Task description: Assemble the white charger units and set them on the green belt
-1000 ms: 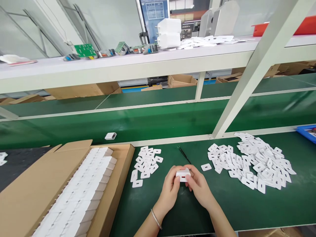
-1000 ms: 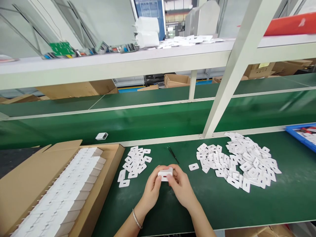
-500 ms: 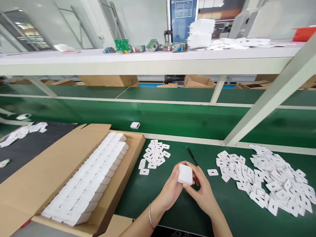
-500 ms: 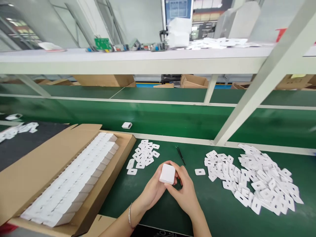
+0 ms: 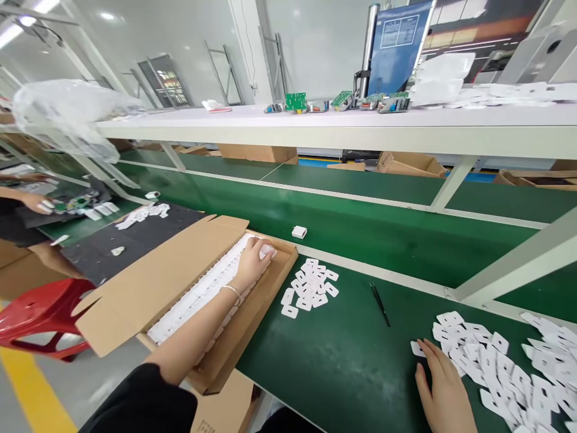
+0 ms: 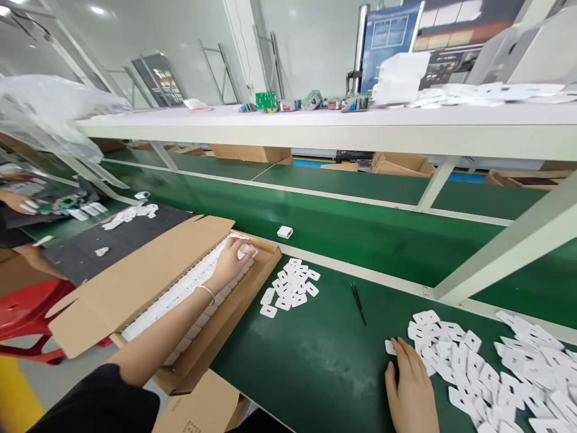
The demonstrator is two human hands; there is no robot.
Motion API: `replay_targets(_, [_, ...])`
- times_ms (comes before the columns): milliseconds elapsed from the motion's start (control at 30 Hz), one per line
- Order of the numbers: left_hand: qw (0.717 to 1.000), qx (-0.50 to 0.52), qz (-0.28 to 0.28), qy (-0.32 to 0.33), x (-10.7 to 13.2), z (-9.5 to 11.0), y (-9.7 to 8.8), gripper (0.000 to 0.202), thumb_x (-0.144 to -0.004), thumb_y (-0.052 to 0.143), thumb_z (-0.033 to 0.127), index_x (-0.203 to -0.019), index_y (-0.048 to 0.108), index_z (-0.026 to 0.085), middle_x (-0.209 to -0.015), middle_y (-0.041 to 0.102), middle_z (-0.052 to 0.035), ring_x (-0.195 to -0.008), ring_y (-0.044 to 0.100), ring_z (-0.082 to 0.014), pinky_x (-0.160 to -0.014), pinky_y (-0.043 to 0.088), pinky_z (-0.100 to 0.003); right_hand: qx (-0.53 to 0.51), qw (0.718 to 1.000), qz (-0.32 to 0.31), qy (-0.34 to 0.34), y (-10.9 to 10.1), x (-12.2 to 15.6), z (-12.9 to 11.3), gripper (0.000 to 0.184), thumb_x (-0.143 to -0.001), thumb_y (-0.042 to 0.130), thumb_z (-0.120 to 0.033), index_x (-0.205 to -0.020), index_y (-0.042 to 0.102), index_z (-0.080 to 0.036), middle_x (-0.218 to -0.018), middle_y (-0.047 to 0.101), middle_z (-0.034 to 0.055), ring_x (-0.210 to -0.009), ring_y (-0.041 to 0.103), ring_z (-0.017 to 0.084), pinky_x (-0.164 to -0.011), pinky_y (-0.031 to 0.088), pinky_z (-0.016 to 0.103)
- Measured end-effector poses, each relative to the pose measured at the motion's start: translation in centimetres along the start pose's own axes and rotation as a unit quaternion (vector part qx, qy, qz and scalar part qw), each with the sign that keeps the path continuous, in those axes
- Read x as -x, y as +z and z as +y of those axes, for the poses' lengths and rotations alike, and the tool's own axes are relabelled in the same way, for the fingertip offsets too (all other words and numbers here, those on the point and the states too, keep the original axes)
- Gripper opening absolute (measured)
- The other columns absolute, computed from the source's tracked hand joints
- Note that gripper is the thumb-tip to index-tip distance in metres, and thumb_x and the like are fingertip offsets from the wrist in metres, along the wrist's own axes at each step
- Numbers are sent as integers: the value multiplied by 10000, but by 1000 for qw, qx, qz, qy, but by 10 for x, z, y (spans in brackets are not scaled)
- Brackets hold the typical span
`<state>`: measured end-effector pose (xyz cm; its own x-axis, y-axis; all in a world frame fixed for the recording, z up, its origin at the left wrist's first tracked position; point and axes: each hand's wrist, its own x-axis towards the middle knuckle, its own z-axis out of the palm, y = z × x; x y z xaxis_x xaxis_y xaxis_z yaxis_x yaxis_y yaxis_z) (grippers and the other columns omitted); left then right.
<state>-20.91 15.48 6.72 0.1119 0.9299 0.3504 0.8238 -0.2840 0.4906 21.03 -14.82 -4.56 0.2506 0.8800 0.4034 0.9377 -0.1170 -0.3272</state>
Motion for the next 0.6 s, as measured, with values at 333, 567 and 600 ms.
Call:
replay_targets(333, [978, -200, -51, -22, -18, -32, 44, 297, -889, 630, 320, -1102, 745, 147, -1219, 602, -239, -1227, 475, -469, -1019, 378, -576, 57, 998, 29, -25, -10, 10, -8, 409, -1077, 362, -507, -1207, 637, -233, -1088, 686, 141, -928, 687, 323, -700, 552, 430])
replay_targets(567, [970, -241, -17, -19, -23, -6, 30, 353, -983, 509, 331, -1167, 703, 99, -1337, 515, -272, -1263, 470, -469, -1023, 391, -574, -1, 999, 36, 23, -7, 16, -16, 424, -1081, 362, -563, -1202, 634, -260, -1105, 682, 131, -862, 721, 273, -592, 542, 324])
replay_targets(600, [971, -237, -13, -10, -26, 5, 31, 366, -1010, 464, 328, -1191, 684, 99, -1341, 509, -265, -1270, 476, -452, -1031, 396, -560, -9, 999, 34, 32, -7, 16, -17, 423, -1076, 375, -569, -1212, 632, -262, -1099, 684, 127, -844, 723, 264, -566, 533, 308])
